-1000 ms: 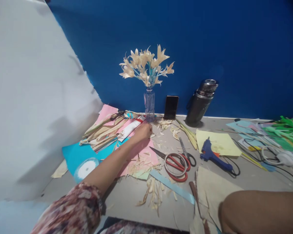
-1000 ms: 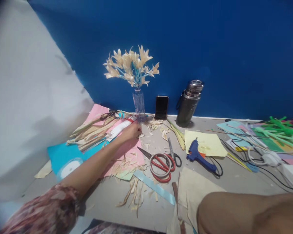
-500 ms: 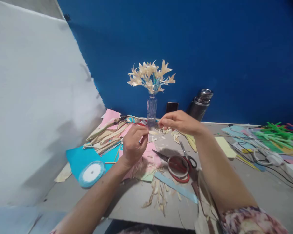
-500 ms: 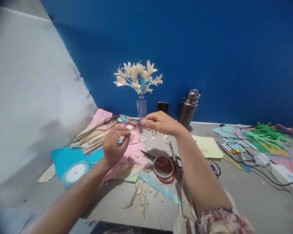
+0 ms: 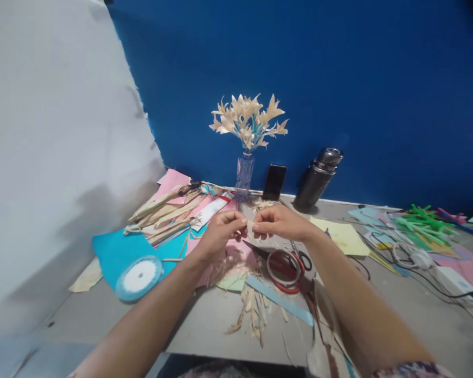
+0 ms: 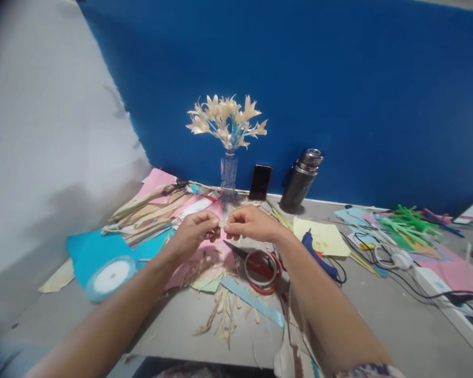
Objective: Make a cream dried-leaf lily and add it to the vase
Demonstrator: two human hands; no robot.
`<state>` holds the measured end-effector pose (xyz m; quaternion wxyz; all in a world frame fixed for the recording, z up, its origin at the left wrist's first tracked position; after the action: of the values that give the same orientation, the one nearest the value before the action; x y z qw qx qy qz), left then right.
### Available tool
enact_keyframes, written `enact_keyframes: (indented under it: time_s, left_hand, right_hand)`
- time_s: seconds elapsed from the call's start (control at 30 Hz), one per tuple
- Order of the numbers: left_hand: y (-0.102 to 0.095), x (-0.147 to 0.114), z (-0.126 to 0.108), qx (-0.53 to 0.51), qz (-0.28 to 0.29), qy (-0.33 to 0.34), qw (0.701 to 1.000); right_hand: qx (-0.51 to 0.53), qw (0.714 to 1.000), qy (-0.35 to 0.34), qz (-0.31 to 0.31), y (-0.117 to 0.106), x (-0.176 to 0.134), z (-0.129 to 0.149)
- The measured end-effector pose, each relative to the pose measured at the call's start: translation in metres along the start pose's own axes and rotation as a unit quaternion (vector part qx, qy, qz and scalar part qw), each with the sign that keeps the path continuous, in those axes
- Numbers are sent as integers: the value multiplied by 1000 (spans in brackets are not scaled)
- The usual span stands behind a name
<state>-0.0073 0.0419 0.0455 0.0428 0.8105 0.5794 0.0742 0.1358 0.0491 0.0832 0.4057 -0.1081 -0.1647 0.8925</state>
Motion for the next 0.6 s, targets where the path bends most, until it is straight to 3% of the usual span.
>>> enact_keyframes:
  time_s: [0.27,0.43,0.6]
  left_hand:
    - [1,1,28,-147,-62,-90,983]
    - [10,-5,32,-172,-85,-110,975]
    - [14,-6,34,-180,-79,-121,973]
  right_hand:
    - [169,979,-10,-114,-9,-9,-40]
    - [240,963,-17,-125,-2,-8,-51]
    - [265,947,-8,-182,-1,-3,-56]
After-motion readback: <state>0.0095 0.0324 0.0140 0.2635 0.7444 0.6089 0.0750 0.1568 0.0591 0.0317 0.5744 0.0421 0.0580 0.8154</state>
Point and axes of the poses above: each hand's wrist, its own x-axis towards the middle knuckle, its own y-axis out of the palm, z = x × y, the point moved 6 cm from there along x, towards the middle knuckle, and after that the axes turned 2 degrees about x, right-handed, at the moved point
